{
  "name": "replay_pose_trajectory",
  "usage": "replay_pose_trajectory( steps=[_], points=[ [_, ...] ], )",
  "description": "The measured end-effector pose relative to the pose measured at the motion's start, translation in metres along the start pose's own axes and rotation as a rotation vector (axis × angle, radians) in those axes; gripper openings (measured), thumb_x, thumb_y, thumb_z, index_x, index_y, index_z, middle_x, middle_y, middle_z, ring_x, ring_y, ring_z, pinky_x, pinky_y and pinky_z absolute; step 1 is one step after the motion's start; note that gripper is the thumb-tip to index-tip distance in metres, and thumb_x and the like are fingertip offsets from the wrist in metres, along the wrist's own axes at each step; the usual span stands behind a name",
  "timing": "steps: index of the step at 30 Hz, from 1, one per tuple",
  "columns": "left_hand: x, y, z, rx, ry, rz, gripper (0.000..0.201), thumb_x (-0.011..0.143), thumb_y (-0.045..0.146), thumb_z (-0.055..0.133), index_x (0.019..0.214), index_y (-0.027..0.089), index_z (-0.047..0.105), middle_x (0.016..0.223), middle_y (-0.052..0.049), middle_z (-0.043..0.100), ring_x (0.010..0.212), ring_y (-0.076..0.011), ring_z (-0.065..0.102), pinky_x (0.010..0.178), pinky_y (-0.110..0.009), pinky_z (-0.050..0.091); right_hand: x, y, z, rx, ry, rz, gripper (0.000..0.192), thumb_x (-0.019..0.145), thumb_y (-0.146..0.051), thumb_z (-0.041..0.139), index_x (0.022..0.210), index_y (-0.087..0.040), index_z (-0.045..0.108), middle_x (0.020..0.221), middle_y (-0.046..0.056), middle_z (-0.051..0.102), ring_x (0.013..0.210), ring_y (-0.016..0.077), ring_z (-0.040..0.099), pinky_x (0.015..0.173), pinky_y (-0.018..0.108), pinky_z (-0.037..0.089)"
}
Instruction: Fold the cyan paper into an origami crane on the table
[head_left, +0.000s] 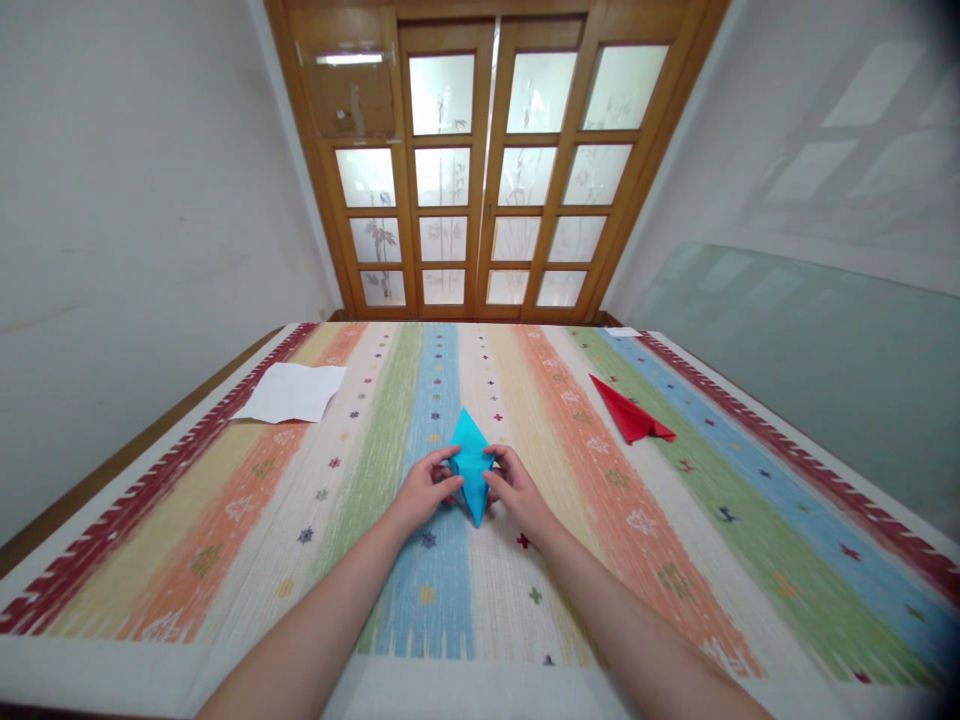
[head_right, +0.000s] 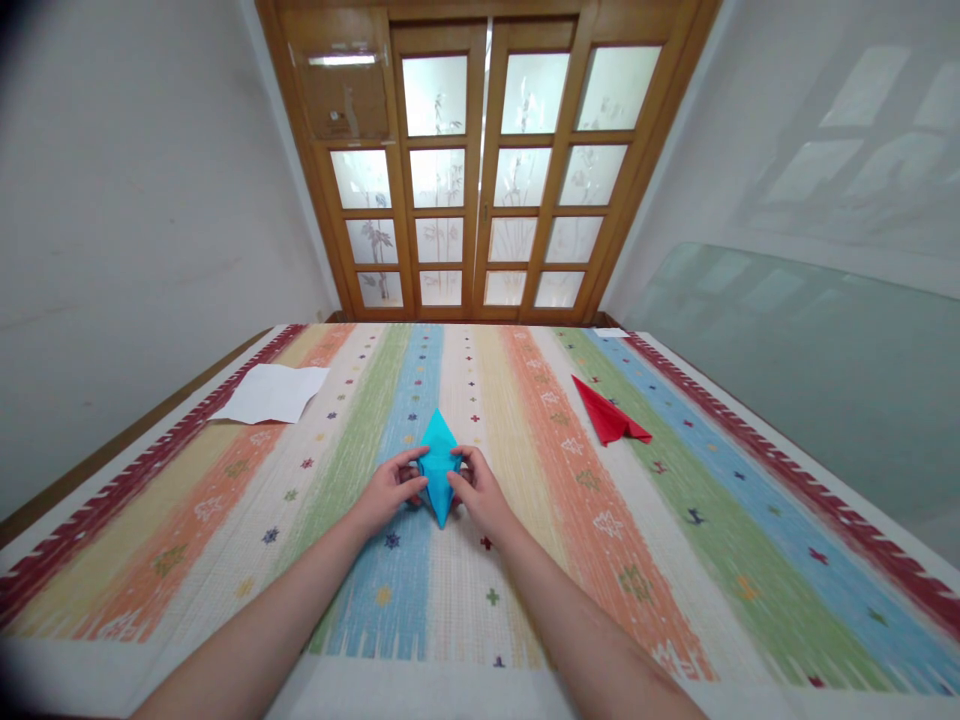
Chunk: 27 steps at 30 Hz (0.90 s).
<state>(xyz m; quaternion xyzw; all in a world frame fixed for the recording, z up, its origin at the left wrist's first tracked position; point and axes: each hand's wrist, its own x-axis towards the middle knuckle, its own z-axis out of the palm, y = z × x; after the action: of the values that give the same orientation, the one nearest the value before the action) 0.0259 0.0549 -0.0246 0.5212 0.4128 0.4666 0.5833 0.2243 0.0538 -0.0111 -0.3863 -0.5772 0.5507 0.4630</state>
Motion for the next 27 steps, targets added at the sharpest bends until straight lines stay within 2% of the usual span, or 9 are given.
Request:
replay_pose_trajectory(
  steps=[5,10,14,18,21,27],
  points=[
    [0.0002,0.0034,-0.0008,-0.070,0.008,-0.027,0.077,0.076,0.038,0.080,0.142,0.014,0.051,0.070,0.004,0.051,0.063,-0.0113,0.055,0.058,-0.024,0.050,0.0027,0.0033,-0.0019,0.035,0.014,-0.006,0.038,0.088,-0.042,0.063,0.119,-0.026,0.049,0.109,0.004,0.057,0.070,0.0133,0.057,0.056,0.026,0.052],
    [0.0000,0.0047,-0.0028,-0.120,0.027,-0.049,0.075,0.077,0.040,0.079,0.142,0.015,0.051,0.076,0.001,0.056,0.066,-0.0118,0.057,0.061,-0.025,0.051,0.0034,0.0038,-0.0028,0.064,0.023,0.010,0.040,0.088,-0.043,0.062,0.121,-0.026,0.050,0.109,0.004,0.057,0.068,0.0123,0.058,0.056,0.027,0.053],
    [0.0009,0.0028,-0.0064,-0.149,0.037,-0.056,0.071,0.077,0.035,0.075,0.141,0.014,0.053,0.088,-0.004,0.062,0.069,-0.0132,0.060,0.063,-0.027,0.053,0.0026,0.0026,-0.0035,0.083,0.019,0.038,0.042,0.087,-0.041,0.062,0.124,-0.025,0.051,0.100,0.003,0.059,0.066,0.0138,0.060,0.057,0.029,0.054],
    [0.0021,0.0006,-0.0073,-0.170,0.047,-0.066,0.070,0.075,0.024,0.069,0.141,0.012,0.051,0.085,-0.003,0.063,0.063,-0.0135,0.060,0.063,-0.030,0.053,0.0026,0.0036,-0.0042,0.091,0.024,0.066,0.042,0.084,-0.031,0.059,0.124,-0.024,0.051,0.083,-0.002,0.059,0.059,0.0136,0.060,0.057,0.029,0.053],
    [0.0022,0.0002,-0.0055,-0.163,0.068,-0.059,0.070,0.072,0.020,0.067,0.140,0.012,0.052,0.083,-0.002,0.064,0.061,-0.0127,0.059,0.060,-0.027,0.052,0.0034,0.0058,-0.0042,0.088,0.043,0.072,0.043,0.076,-0.022,0.058,0.119,-0.024,0.052,0.076,-0.005,0.058,0.058,0.0135,0.059,0.055,0.027,0.051],
    [0.0011,0.0011,-0.0021,-0.121,0.094,-0.020,0.073,0.068,0.015,0.066,0.140,0.012,0.052,0.083,-0.002,0.067,0.058,-0.0109,0.057,0.056,-0.023,0.047,0.0044,0.0066,-0.0027,0.101,0.052,0.080,0.041,0.073,-0.023,0.059,0.112,-0.025,0.049,0.072,-0.007,0.057,0.056,0.0139,0.060,0.053,0.026,0.050]
  ],
)
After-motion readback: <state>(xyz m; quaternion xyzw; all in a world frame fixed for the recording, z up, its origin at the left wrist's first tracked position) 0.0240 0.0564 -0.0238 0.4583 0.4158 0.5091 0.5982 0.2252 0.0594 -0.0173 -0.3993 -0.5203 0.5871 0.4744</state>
